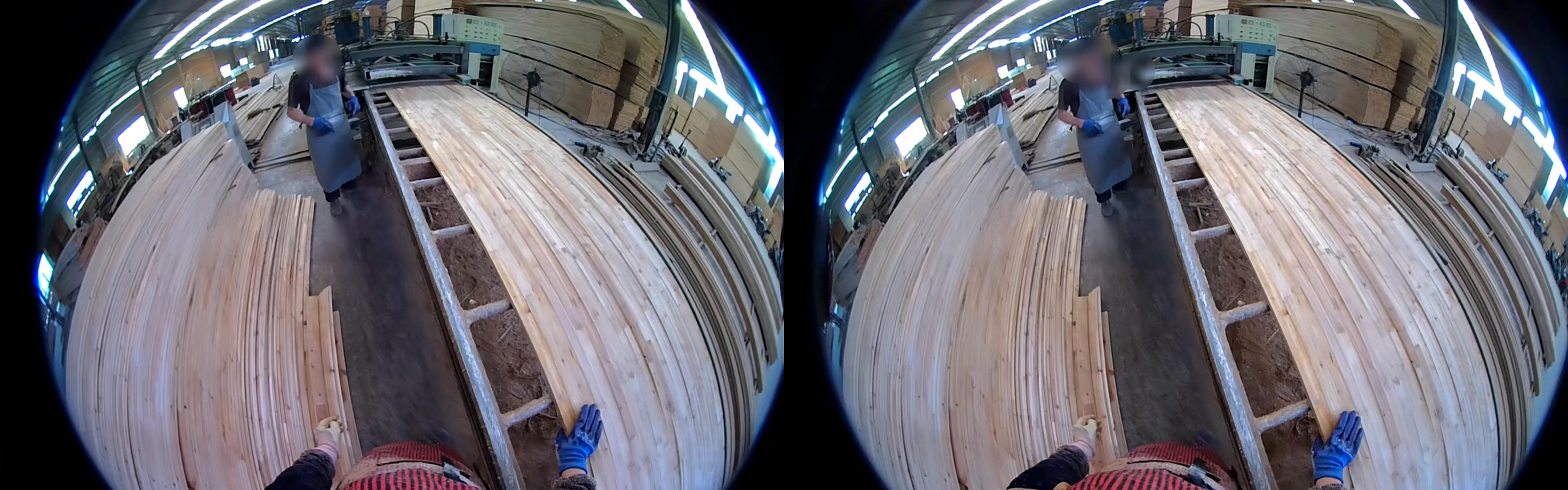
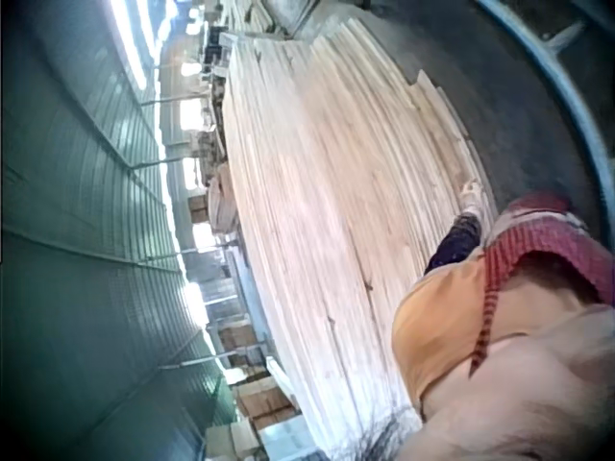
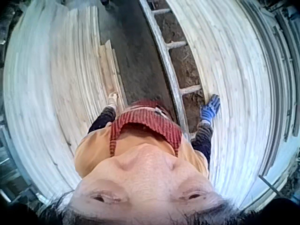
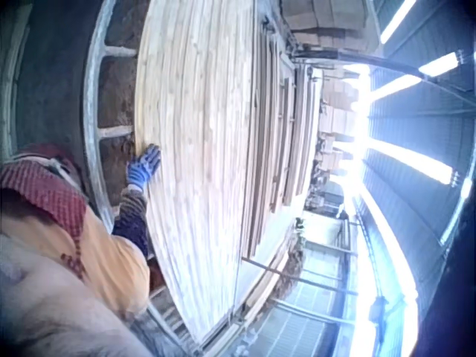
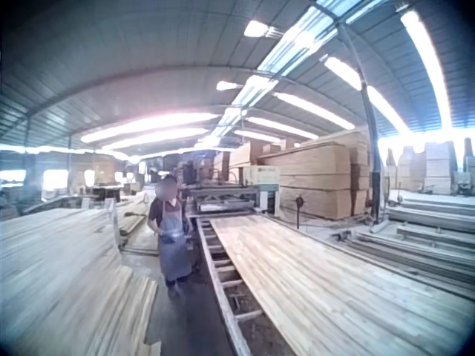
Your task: The person applies a white substance from an orange bowl onto long wooden planks using a brush. They then arrange and stack the treated planks on a metal rack alongside other planks.
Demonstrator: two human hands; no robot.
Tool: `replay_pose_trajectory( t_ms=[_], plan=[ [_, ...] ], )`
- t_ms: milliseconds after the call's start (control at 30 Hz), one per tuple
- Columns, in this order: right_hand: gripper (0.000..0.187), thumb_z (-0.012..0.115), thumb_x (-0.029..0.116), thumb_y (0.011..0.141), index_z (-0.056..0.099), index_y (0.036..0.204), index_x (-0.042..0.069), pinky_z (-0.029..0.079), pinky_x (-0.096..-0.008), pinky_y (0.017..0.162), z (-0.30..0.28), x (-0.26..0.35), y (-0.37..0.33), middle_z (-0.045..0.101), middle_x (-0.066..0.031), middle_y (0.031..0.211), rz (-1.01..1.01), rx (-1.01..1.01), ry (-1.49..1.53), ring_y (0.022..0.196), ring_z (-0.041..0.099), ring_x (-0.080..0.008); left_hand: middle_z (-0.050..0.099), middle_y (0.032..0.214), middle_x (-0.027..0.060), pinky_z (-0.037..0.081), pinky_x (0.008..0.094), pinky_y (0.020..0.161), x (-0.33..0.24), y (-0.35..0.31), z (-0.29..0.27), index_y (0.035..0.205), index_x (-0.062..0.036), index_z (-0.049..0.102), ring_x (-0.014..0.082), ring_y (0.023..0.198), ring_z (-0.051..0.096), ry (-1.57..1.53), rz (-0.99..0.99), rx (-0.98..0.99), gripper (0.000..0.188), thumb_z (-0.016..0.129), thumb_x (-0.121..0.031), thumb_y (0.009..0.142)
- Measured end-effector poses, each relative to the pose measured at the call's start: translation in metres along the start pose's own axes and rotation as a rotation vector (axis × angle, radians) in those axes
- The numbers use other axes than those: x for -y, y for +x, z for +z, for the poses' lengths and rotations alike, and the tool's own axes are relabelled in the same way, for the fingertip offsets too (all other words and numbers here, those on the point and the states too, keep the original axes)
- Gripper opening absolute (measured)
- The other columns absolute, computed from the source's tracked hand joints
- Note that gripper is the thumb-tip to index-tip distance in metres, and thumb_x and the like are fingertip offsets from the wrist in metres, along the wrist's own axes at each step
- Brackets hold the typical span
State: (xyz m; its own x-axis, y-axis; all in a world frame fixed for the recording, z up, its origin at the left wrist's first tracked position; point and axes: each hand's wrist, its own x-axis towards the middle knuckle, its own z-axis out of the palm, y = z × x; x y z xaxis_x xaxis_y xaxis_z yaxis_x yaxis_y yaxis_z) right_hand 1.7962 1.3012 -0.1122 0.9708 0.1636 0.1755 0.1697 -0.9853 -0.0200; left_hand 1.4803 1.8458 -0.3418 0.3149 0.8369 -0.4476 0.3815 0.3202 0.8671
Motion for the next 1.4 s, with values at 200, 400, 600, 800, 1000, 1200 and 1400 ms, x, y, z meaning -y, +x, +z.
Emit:
replay_pose_trajectory(
  t_ms=[200, 400, 600, 800, 1000, 1200, 1400],
  plan=[
    [0.097, 0.076, 0.021, 0.069, 0.03, 0.152, 0.002, 0.019, -0.0485, 0.122, 0.036, -0.004, 0.01, 0.028, -0.0215, 0.159, 0.072, -0.002, -0.164, 0.149, 0.026, -0.036, 0.072, 0.097, 0.0114, 0.05, 0.0278, 0.06, -0.056, 0.013, 0.084, 0.122, -0.003, 0.062, 0.019, 0.075, 0.068, 0.034, 0.016, 0.171, 0.025, 0.054, -0.01, 0.099],
    [0.093, 0.071, 0.019, 0.072, 0.03, 0.154, 0.001, 0.022, -0.045, 0.122, 0.023, 0.005, 0.01, 0.033, -0.0204, 0.158, 0.03, -0.109, -0.149, 0.147, 0.03, -0.0373, 0.073, 0.101, 0.0118, 0.054, 0.028, 0.08, -0.13, 0.027, 0.161, 0.119, -0.001, 0.067, 0.0189, 0.09, 0.069, 0.117, 0.02, 0.285, 0.028, 0.055, -0.012, 0.096],
    [0.077, 0.063, 0.042, 0.085, 0.04, 0.15, 0.006, 0.026, -0.0503, 0.118, -0.023, 0.047, 0.021, 0.037, -0.0205, 0.156, 0.035, -0.034, -0.237, 0.146, 0.032, -0.0356, 0.074, 0.11, 0.0109, 0.052, 0.0309, 0.093, -0.141, 0.102, 0.19, 0.117, -0.0096, 0.071, 0.0205, 0.103, 0.07, 0.411, 0.121, 0.318, 0.03, 0.057, -0.023, 0.094],
    [0.09, 0.063, 0.056, 0.084, 0.034, 0.153, 0.006, 0.029, -0.0525, 0.115, -0.043, 0.073, 0.039, 0.035, -0.0197, 0.157, 0.271, 0.236, -0.317, 0.146, 0.031, -0.0356, 0.075, 0.105, 0.0103, 0.052, 0.0318, 0.092, -0.199, 0.155, 0.232, 0.116, -0.0106, 0.072, 0.021, 0.1, 0.069, 0.382, 0.184, 0.348, 0.029, 0.058, -0.023, 0.094],
    [0.094, 0.065, 0.062, 0.084, 0.034, 0.153, 0.006, 0.029, -0.0472, 0.117, -0.021, 0.055, 0.079, 0.034, -0.0195, 0.157, 0.205, 0.415, -0.145, 0.146, 0.03, -0.038, 0.075, 0.102, 0.0112, 0.052, 0.0318, 0.093, -0.207, 0.23, 0.216, 0.112, -0.0099, 0.074, 0.0222, 0.1, 0.07, 0.349, 0.138, 0.26, 0.027, 0.059, -0.021, 0.091],
    [0.071, 0.065, 0.031, 0.087, 0.04, 0.149, 0.008, 0.026, -0.0485, 0.118, 0.021, 0.125, 0.174, 0.038, -0.0181, 0.156, 0.26, 0.029, -0.013, 0.144, 0.035, -0.0364, 0.075, 0.099, 0.0127, 0.052, 0.0314, 0.089, -0.208, 0.274, 0.203, 0.109, -0.0071, 0.074, 0.0224, 0.094, 0.07, 0.344, 0.115, 0.202, 0.027, 0.059, -0.018, 0.089],
    [0.069, 0.056, 0.044, 0.092, 0.038, 0.152, 0.014, 0.02, -0.0539, 0.119, 0.047, 0.176, 0.267, 0.034, -0.0119, 0.16, 0.38, -0.002, -0.026, 0.149, 0.027, -0.0335, 0.073, 0.095, 0.0121, 0.053, 0.0281, 0.079, -0.248, 0.254, 0.196, 0.114, -0.0024, 0.068, 0.0188, 0.087, 0.068, 0.198, -0.001, 0.232, 0.026, 0.053, -0.01, 0.094]
  ],
)
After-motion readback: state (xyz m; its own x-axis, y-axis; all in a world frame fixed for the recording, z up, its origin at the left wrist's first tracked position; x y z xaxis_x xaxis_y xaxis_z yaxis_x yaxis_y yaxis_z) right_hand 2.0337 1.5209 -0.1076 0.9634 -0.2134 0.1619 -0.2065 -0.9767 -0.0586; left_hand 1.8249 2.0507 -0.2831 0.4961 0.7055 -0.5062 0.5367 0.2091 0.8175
